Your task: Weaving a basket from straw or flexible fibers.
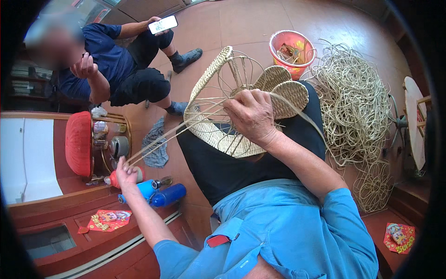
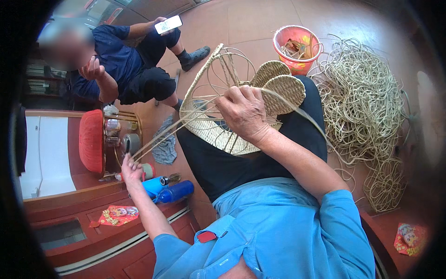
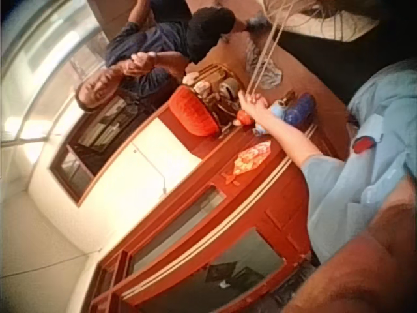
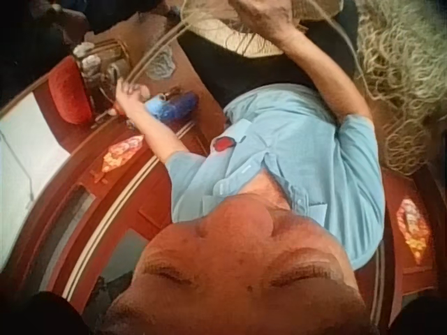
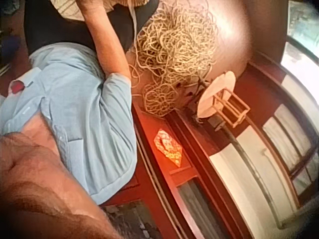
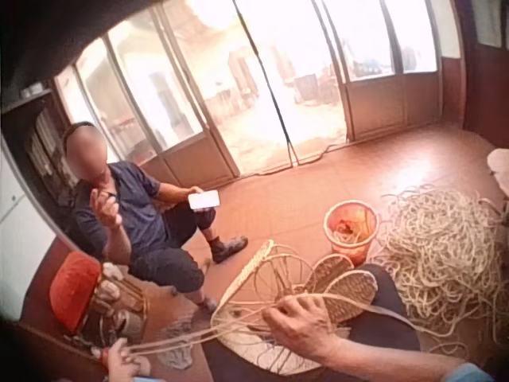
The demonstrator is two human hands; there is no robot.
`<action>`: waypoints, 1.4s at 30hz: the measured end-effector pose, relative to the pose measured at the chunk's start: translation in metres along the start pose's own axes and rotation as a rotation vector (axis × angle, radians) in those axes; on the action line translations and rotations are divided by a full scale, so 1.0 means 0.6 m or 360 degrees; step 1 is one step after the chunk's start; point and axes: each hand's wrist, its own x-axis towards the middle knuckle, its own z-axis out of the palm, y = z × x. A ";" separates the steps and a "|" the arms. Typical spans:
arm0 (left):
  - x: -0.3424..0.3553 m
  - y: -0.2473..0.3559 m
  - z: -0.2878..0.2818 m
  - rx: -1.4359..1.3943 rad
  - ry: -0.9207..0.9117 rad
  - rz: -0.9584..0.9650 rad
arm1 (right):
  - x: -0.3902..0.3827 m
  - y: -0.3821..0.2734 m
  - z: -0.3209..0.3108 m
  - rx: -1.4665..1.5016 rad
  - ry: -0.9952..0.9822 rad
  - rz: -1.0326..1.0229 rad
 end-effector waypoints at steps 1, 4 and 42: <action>0.013 0.009 -0.006 0.0031 0.0269 0.0066 | -0.005 0.007 -0.001 -0.0022 -0.0013 -0.0002; 0.047 0.053 -0.121 0.0201 0.0495 0.0197 | 0.005 -0.015 0.005 0.0080 0.0016 0.0007; -0.266 -0.230 0.470 0.2247 -0.0382 0.2410 | 0.001 0.007 0.000 0.0220 0.0171 0.0171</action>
